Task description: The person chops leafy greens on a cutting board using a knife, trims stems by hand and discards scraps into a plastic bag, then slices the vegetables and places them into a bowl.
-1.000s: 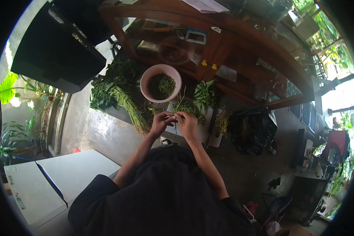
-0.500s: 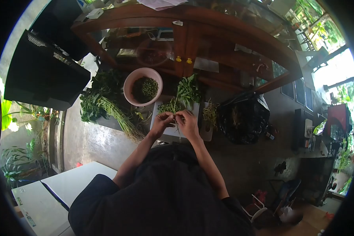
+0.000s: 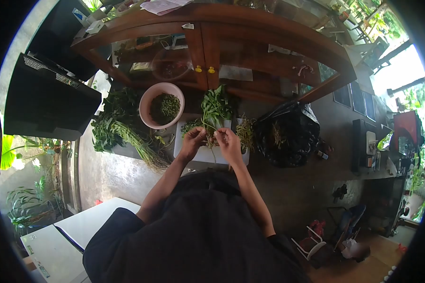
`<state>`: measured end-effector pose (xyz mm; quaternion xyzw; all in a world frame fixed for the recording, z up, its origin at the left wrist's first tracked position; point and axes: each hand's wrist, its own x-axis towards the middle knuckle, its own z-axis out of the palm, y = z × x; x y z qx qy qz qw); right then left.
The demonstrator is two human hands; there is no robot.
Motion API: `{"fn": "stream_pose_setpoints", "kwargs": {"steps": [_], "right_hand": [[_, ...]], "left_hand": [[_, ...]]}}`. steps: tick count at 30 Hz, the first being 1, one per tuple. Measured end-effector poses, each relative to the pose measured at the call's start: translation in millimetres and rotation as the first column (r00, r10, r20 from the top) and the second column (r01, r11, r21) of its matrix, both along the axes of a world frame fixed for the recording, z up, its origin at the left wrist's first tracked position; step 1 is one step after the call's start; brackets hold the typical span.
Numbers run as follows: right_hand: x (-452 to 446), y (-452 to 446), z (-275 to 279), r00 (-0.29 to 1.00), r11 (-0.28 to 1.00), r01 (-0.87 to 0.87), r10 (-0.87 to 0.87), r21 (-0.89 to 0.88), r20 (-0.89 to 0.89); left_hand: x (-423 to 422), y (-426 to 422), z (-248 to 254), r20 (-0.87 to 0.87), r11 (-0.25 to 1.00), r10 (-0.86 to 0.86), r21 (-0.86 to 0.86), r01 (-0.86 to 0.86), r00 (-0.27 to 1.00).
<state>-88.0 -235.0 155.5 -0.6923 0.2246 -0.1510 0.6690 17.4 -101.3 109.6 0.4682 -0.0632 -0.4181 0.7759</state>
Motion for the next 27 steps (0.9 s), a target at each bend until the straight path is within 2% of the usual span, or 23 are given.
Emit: {"fn": "stream_pose_setpoints", "kwargs": {"steps": [1, 2, 4, 5, 7, 11, 13, 16, 20, 23, 25, 27], "right_hand": [[-2, -4, 2, 0.999, 0.993, 0.007, -0.001, 0.121, -0.044], [-5, -9, -4, 0.999, 0.992, 0.003, 0.002, 0.123, -0.043], [-11, -15, -13, 0.996, 0.997, -0.074, 0.074, -0.005, -0.042], [-15, -14, -17, 0.996, 0.997, -0.076, 0.076, -0.005, -0.040], [-21, -7, -5, 0.994, 0.975, -0.098, 0.107, -0.198, 0.034], [-24, 2, 8, 0.986, 0.942, -0.101, 0.138, -0.319, 0.096], [-24, -1, 9, 0.980, 0.804, -0.059, 0.160, -0.591, 0.120], [-26, -1, 11, 0.989, 0.804, -0.040, 0.116, -0.594, 0.090], [-29, -5, 10, 0.989, 0.799, -0.004, 0.093, -0.601, 0.117], [-31, -10, 2, 0.984, 0.837, 0.022, 0.080, -0.547, 0.160], [-32, -11, 4, 0.989, 0.881, 0.062, 0.007, -0.469, 0.145], [-33, -12, 3, 0.991, 0.900, 0.075, -0.018, -0.429, 0.136]], "left_hand": [[2, -1, 0, 0.001, 1.000, 0.003, 0.001, -0.003, 1.000], [3, -1, 0, 0.019, 0.999, 0.039, 0.022, -0.039, 0.999], [4, -3, 8, 0.038, 0.996, 0.075, 0.042, -0.077, 0.996], [3, -4, 11, 0.055, 0.991, 0.109, 0.066, -0.112, 0.993], [2, -6, 22, 0.073, 0.985, 0.139, 0.089, -0.146, 0.988], [0, -15, 30, 0.062, 0.977, 0.196, 0.076, -0.201, 0.979], [-2, -23, 26, 0.060, 0.980, 0.192, 0.040, -0.194, 0.980], [-4, -30, 26, 0.055, 0.987, 0.158, -0.001, -0.158, 0.986], [-9, -34, 28, 0.073, 0.990, 0.133, 0.044, -0.137, 0.988], [-12, -38, 25, 0.082, 0.987, 0.152, 0.036, -0.155, 0.985], [-13, -40, 30, 0.084, 0.985, 0.168, 0.015, -0.170, 0.982], [-15, -41, 33, 0.103, 0.990, 0.116, 0.073, -0.123, 0.988]]}}
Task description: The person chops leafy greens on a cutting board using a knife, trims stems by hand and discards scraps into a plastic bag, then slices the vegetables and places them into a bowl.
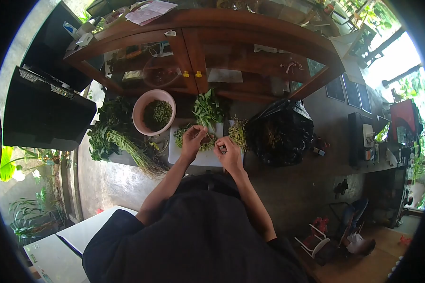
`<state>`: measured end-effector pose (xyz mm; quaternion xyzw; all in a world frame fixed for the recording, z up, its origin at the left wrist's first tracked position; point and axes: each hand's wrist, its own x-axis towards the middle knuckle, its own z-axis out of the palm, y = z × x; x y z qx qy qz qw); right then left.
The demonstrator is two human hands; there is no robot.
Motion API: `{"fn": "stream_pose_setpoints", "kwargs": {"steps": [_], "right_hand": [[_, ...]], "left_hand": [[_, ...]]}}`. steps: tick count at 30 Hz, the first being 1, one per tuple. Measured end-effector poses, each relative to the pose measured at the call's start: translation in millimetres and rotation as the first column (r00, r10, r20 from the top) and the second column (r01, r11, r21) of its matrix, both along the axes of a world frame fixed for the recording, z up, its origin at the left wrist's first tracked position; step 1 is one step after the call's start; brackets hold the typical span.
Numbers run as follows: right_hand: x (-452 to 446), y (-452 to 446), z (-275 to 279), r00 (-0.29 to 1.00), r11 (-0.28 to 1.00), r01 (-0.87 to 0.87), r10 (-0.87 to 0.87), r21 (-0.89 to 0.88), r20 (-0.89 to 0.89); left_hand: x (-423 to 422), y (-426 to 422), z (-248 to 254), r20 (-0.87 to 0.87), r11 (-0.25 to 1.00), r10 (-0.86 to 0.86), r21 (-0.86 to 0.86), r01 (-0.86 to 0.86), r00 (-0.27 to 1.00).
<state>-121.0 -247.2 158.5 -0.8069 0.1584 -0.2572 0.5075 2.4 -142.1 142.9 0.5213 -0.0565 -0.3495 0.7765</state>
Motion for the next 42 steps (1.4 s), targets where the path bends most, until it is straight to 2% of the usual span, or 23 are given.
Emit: {"fn": "stream_pose_setpoints", "kwargs": {"steps": [4, 7, 10, 12, 15, 20, 28, 32, 34, 35, 37, 42], "right_hand": [[-3, -6, -5, 0.996, 0.986, 0.090, -0.090, 0.137, -0.008], [-6, -13, -6, 0.999, 0.986, 0.016, -0.022, 0.168, 0.031], [-3, -11, 0, 0.997, 0.997, -0.020, 0.014, 0.076, 0.077], [-2, -9, -5, 0.999, 0.995, -0.028, 0.024, 0.096, 0.045], [-4, -9, -8, 0.999, 0.993, -0.015, 0.018, 0.113, -0.031], [-4, -10, -8, 0.992, 0.994, 0.084, -0.077, 0.071, -0.098], [-7, -12, -9, 0.995, 0.960, 0.049, -0.023, 0.274, -0.095], [-8, -16, -14, 0.994, 0.964, 0.022, 0.007, 0.264, -0.109], [-10, -20, -29, 0.984, 0.907, -0.028, 0.098, 0.419, -0.145], [-11, -21, -37, 0.985, 0.907, -0.028, 0.098, 0.420, -0.146], [-11, -21, -41, 0.979, 0.813, -0.005, 0.123, 0.582, -0.163], [-13, -25, -25, 0.974, 0.801, 0.014, 0.125, 0.599, -0.189]], "left_hand": [[-1, -2, 0, 0.012, 1.000, 0.018, 0.001, -0.018, 1.000], [1, -1, -11, 0.019, 0.997, 0.071, -0.002, -0.071, 0.997], [4, -4, -28, 0.021, 0.996, 0.084, 0.015, -0.085, 0.996], [4, -7, -26, 0.154, 0.996, 0.087, 0.012, -0.090, 0.984], [-1, -8, -8, 0.073, 0.999, 0.042, -0.006, -0.041, 0.996], [-1, -10, -16, 0.058, 0.999, 0.044, -0.024, -0.043, 0.997], [-1, -11, -15, 0.028, 0.998, 0.025, -0.052, -0.023, 0.999], [-1, -15, -17, 0.009, 0.995, 0.002, -0.098, -0.001, 1.000], [-2, -16, -17, 0.026, 0.993, -0.004, -0.119, 0.007, 1.000], [-2, -17, -17, 0.019, 0.994, -0.013, -0.108, 0.015, 1.000], [-3, -18, -17, 0.012, 0.995, -0.022, -0.097, 0.023, 1.000], [-3, -19, -19, -0.063, 0.992, -0.029, -0.127, 0.021, 0.998]]}}
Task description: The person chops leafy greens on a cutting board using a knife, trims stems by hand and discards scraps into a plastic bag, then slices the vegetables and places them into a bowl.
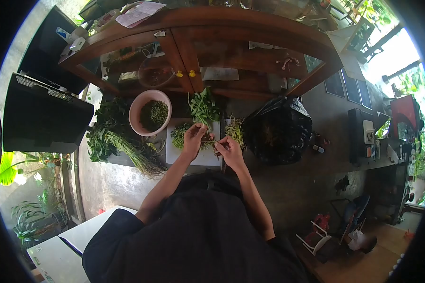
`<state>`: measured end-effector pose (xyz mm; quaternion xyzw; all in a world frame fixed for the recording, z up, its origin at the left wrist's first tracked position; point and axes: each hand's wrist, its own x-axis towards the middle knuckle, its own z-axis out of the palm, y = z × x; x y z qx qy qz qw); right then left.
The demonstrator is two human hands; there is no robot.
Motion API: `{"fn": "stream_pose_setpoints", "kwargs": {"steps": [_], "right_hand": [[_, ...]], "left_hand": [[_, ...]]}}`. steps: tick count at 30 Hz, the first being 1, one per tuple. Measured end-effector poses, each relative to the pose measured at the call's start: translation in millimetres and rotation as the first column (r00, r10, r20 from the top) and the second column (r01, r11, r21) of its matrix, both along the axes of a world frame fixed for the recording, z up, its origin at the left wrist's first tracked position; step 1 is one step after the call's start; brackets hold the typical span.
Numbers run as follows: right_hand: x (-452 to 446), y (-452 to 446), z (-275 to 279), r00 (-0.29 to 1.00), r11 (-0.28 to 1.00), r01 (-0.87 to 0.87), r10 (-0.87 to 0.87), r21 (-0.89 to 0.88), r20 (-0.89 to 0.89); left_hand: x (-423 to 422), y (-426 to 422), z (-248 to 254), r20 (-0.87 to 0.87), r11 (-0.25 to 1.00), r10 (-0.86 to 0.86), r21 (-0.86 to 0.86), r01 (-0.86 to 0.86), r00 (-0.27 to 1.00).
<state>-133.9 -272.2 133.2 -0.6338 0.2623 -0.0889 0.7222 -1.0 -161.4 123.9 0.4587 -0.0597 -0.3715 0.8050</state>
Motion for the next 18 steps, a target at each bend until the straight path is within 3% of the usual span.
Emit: {"fn": "stream_pose_setpoints", "kwargs": {"steps": [2, 4, 11, 14, 18], "right_hand": [[1, -1, 3, 0.999, 1.000, -0.015, 0.014, -0.027, -0.030], [1, 1, 1, 0.997, 0.987, 0.075, -0.078, 0.143, 0.014], [2, -2, -2, 0.992, 0.977, 0.121, -0.125, 0.174, 0.014], [2, 2, 8, 0.999, 0.991, 0.037, -0.041, 0.128, 0.027], [5, 7, 4, 0.999, 0.997, -0.048, 0.049, -0.066, 0.013]], "left_hand": [[1, 0, -3, -0.012, 1.000, 0.001, 0.004, -0.001, 1.000], [2, 1, -2, -0.023, 1.000, 0.001, 0.009, -0.001, 1.000], [3, 2, -1, -0.065, 0.999, 0.009, 0.036, -0.006, 0.998], [3, 1, -3, -0.050, 1.000, 0.000, 0.019, 0.001, 0.999], [2, 1, -1, -0.059, 0.999, -0.018, 0.026, 0.020, 0.998]]}}
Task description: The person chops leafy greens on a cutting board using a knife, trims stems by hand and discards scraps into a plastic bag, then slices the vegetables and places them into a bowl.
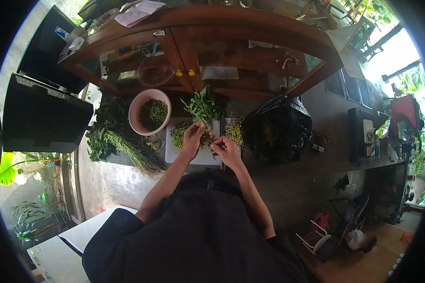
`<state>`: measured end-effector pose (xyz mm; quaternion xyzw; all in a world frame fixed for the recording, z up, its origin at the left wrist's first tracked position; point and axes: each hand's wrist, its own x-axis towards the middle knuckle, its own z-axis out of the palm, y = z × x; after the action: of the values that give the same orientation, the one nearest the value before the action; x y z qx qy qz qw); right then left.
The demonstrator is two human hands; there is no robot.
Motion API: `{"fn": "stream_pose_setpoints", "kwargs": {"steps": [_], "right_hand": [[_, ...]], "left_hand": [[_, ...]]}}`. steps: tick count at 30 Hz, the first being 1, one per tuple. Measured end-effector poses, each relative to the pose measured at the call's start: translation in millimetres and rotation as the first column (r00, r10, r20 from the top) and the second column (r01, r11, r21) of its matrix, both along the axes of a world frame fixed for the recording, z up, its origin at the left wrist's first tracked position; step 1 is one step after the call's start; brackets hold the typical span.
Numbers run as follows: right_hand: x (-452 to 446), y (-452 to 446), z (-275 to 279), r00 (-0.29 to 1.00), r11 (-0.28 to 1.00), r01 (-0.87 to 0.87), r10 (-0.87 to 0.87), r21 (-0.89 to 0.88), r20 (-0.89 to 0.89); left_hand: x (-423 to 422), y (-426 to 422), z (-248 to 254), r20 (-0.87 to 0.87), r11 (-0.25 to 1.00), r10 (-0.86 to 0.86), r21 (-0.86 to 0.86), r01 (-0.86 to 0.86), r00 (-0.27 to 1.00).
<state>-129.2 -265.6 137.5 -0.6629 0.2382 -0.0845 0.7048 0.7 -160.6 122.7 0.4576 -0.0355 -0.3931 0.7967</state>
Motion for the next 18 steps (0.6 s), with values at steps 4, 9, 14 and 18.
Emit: {"fn": "stream_pose_setpoints", "kwargs": {"steps": [4, 9, 14, 18], "right_hand": [[1, -1, -10, 0.999, 0.980, 0.030, -0.022, -0.195, 0.038], [-1, -2, -8, 0.992, 0.993, 0.102, -0.096, -0.063, 0.084], [-1, -2, 0, 0.986, 0.987, 0.144, -0.136, -0.075, 0.093], [-1, -6, -3, 0.973, 0.980, 0.199, -0.198, 0.004, 0.123]], "left_hand": [[0, 1, -1, 0.034, 1.000, 0.017, 0.011, -0.018, 0.999], [-1, 3, 0, 0.124, 0.999, 0.031, 0.040, -0.036, 0.992], [0, 4, -5, 0.306, 0.977, 0.002, 0.202, -0.066, 0.952], [0, 4, -8, 0.411, 0.940, -0.059, 0.330, -0.088, 0.910]]}}
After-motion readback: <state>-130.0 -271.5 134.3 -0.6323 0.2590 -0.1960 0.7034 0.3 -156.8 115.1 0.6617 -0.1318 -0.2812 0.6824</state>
